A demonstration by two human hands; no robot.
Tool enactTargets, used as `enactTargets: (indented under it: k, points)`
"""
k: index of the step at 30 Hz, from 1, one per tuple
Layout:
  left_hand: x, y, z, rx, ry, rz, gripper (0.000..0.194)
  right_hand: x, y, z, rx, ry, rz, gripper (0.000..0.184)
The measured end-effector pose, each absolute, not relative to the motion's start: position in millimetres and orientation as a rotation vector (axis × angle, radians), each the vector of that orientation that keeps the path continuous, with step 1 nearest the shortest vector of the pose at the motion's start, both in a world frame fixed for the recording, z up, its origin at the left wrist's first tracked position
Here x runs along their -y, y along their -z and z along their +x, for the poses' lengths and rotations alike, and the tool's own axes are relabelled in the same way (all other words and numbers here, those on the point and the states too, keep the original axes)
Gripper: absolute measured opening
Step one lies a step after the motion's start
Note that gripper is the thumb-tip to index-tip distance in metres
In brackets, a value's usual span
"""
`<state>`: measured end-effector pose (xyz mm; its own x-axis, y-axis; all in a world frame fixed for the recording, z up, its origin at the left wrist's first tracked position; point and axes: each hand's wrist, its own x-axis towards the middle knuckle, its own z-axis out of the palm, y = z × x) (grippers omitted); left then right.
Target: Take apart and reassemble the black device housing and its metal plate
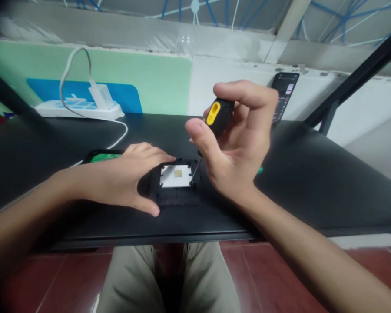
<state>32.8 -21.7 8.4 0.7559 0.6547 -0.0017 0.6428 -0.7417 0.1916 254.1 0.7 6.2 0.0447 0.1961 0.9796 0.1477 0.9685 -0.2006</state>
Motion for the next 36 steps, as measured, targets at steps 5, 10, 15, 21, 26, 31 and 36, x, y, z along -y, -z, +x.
enactTargets:
  k: [5,10,15,21,26,31,36]
  points:
    - [21.7,-9.7,33.9,-1.043,-0.084,2.765,0.102,-0.4,-2.5,253.6,1.55,-0.151,-0.331,0.027]
    - [21.6,-9.7,33.9,-1.044,-0.065,2.767,0.102,4.0,-2.0,252.8,1.49,-0.227,-0.392,0.025]
    - [22.2,-10.7,34.0,-1.046,-0.066,2.759,0.102,6.4,-5.9,251.5,1.468,-0.093,-0.385,0.025]
    - [21.9,-10.7,33.7,-1.031,-0.092,2.75,0.101,5.7,-5.4,246.6,1.438,-0.186,-0.286,0.025]
    - [22.1,-10.7,33.9,-1.039,-0.085,2.749,0.1,-4.5,-2.6,247.8,1.392,-0.146,-0.238,0.026]
    - [22.7,-11.0,34.0,-1.038,-0.086,2.75,0.101,-2.5,-3.8,249.9,1.406,-0.157,-0.228,0.024]
    - [22.0,-10.5,33.6,-1.042,-0.076,2.747,0.102,5.4,-3.7,251.8,1.44,-0.097,-0.322,0.026]
